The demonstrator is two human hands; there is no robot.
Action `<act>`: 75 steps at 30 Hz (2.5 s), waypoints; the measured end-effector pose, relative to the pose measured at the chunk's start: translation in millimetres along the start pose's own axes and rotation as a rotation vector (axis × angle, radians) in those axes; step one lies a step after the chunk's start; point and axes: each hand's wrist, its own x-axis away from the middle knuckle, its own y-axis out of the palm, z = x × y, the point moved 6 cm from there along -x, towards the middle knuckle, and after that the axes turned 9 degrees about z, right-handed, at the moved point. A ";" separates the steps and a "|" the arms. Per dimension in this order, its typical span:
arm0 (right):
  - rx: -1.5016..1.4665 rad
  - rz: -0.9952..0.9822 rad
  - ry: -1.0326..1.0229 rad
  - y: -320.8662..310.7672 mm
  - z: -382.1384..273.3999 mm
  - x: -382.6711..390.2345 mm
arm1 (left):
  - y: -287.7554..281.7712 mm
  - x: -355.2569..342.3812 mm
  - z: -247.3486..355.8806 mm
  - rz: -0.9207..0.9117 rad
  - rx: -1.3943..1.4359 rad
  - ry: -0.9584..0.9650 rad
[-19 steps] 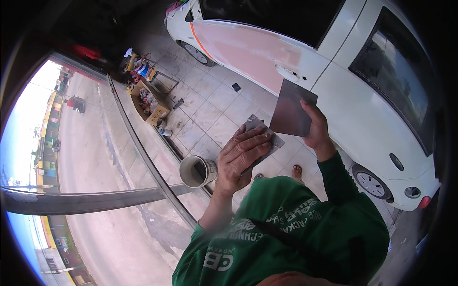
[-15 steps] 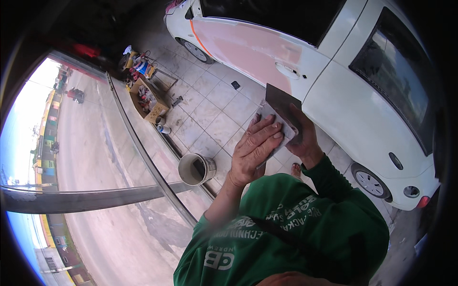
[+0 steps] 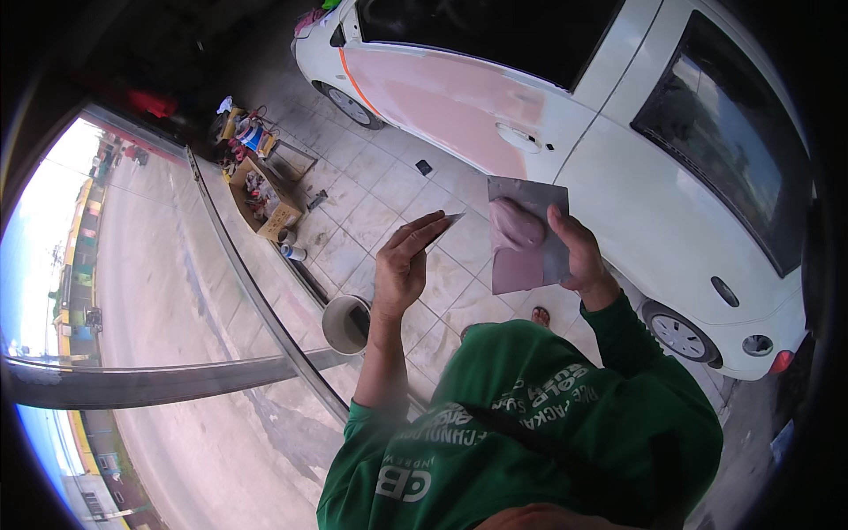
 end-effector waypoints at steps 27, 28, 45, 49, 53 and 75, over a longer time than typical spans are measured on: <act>0.061 0.143 -0.250 -13.0 41.0 3.2 | 29.9 0.8 12.7 0.098 -0.208 0.185; -0.126 0.217 -0.103 -22.0 49.2 -9.9 | 38.2 -2.0 38.4 -0.029 -0.145 0.278; 0.096 0.457 0.062 -46.8 59.9 -27.4 | 50.7 40.6 23.3 -0.168 0.084 0.242; -0.236 0.461 0.053 -47.5 41.2 -28.6 | 5.2 20.8 44.1 -0.064 0.069 0.325; -0.455 0.236 0.062 0.9 46.4 -21.5 | -6.4 -0.5 89.0 0.160 0.375 0.394; 0.698 0.158 -0.528 8.9 -11.7 2.4 | 46.1 -24.4 53.7 -0.022 -0.010 0.267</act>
